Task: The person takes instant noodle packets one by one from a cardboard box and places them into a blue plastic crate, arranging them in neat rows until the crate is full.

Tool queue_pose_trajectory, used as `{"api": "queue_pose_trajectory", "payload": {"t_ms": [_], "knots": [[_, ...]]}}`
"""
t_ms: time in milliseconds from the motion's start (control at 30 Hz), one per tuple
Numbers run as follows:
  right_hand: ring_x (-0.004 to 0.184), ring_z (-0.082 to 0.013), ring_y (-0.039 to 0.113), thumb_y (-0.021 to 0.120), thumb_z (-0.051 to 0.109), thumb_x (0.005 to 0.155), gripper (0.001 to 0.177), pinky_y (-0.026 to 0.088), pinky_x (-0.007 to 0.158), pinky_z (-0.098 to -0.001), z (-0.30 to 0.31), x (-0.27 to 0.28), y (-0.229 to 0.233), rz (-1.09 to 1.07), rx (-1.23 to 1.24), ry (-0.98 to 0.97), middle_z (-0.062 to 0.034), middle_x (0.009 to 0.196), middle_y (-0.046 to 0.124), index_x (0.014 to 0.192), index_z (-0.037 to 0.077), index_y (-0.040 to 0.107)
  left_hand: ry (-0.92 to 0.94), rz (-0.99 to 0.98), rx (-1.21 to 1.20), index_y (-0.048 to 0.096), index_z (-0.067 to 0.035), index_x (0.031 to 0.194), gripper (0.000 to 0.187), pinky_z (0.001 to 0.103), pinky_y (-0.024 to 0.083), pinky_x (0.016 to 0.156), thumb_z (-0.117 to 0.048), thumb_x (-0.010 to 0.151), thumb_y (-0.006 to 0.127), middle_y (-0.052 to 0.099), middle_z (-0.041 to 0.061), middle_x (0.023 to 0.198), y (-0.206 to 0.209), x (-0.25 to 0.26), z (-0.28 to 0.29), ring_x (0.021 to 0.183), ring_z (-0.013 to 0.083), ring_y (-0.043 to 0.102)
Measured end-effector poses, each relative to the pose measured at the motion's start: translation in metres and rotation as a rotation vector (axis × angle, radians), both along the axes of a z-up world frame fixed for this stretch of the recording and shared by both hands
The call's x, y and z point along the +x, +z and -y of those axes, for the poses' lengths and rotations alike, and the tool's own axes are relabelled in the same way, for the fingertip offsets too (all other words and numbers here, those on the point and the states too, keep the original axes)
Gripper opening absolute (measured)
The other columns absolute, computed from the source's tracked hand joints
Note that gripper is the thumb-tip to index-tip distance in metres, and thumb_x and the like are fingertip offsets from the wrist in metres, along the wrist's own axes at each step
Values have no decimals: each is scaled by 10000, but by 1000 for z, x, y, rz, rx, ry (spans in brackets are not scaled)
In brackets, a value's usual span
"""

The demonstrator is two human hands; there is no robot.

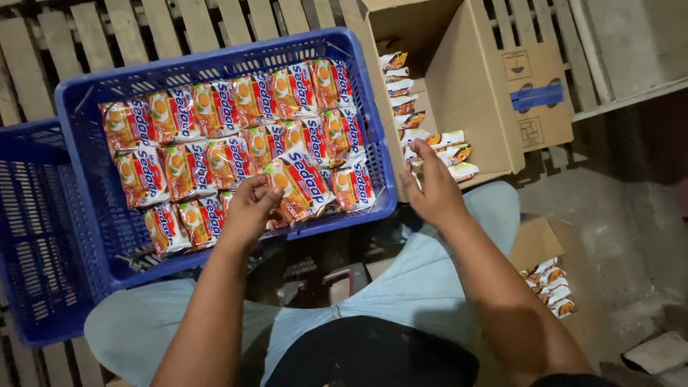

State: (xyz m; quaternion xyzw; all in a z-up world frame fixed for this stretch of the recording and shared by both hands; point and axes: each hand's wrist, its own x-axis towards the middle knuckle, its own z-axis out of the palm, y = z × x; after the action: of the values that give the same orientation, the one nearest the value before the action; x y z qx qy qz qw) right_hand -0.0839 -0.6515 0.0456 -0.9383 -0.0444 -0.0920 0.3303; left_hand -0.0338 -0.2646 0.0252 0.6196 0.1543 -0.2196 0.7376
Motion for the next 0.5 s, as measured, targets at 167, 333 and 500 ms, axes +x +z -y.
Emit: {"api": "queue_pose_trajectory", "payload": {"t_ms": [167, 333, 500], "knots": [[1192, -458, 717, 542, 385, 1108, 672, 567, 961, -619, -12, 1, 10, -236, -212, -71, -231, 1313, 750, 1659, 18, 426, -197, -81, 192, 594, 54, 1399, 476, 397, 595, 474, -43, 966, 767, 667, 124, 753, -41, 24, 15, 582, 242, 670], [1127, -465, 730, 496, 503, 1112, 851, 576, 878, -641, -16, -1, 8, -218, -192, -109, -178, 1349, 753, 1734, 18, 177, -477, -61, 650, 724, -201, 1370, 488, 461, 617, 724, -360, 920, 823, 805, 81, 847, -70, 46, 63, 809, 278, 818], [1031, -486, 741, 536, 484, 1103, 947, 576, 830, -662, -15, -2, -2, -181, -226, -112, -132, 1390, 738, 1742, -14, 45, -650, 66, 837, 740, -250, 1223, 398, 508, 600, 1011, -461, 890, 797, 829, 31, 1100, -167, 39, 117, 1162, 316, 784]]}}
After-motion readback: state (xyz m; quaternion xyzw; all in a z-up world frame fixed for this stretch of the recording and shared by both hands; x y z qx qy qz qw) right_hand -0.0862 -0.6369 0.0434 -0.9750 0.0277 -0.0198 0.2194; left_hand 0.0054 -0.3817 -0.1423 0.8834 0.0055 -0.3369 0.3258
